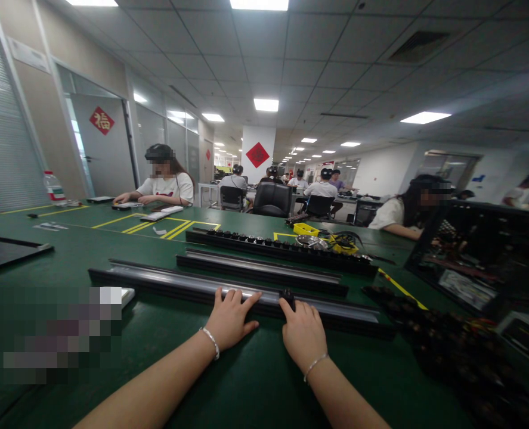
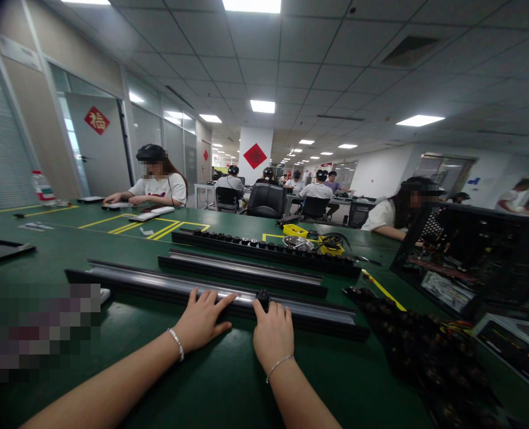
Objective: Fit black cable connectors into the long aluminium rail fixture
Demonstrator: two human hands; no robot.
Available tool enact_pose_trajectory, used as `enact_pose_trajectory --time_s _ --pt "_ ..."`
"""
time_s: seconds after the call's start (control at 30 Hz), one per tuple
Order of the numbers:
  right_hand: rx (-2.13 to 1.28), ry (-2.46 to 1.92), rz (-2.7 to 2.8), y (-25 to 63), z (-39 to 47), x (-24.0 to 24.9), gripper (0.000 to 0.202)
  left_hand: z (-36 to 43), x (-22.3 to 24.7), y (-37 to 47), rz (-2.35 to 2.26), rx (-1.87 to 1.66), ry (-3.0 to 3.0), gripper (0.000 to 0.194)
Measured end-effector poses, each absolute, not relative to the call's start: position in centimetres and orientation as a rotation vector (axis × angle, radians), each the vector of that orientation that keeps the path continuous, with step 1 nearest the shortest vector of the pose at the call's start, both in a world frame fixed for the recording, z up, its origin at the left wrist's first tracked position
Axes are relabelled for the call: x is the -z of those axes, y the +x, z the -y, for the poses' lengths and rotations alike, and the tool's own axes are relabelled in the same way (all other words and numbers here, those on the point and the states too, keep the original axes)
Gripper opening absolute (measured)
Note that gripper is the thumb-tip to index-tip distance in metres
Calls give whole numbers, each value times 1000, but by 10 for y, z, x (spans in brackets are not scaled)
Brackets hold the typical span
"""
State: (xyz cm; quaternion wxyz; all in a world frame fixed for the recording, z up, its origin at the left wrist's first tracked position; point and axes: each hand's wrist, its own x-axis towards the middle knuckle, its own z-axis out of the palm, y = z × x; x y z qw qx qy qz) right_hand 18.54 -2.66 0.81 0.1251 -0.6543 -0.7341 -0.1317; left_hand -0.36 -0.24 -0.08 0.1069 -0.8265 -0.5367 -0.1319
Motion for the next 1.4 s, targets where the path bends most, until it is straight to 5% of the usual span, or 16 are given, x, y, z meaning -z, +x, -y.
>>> enact_pose_trajectory --time_s 1.4 --pt "396 -2057 2095 193 29 -15 48 3 -2 -3 1617 349 -2440 65"
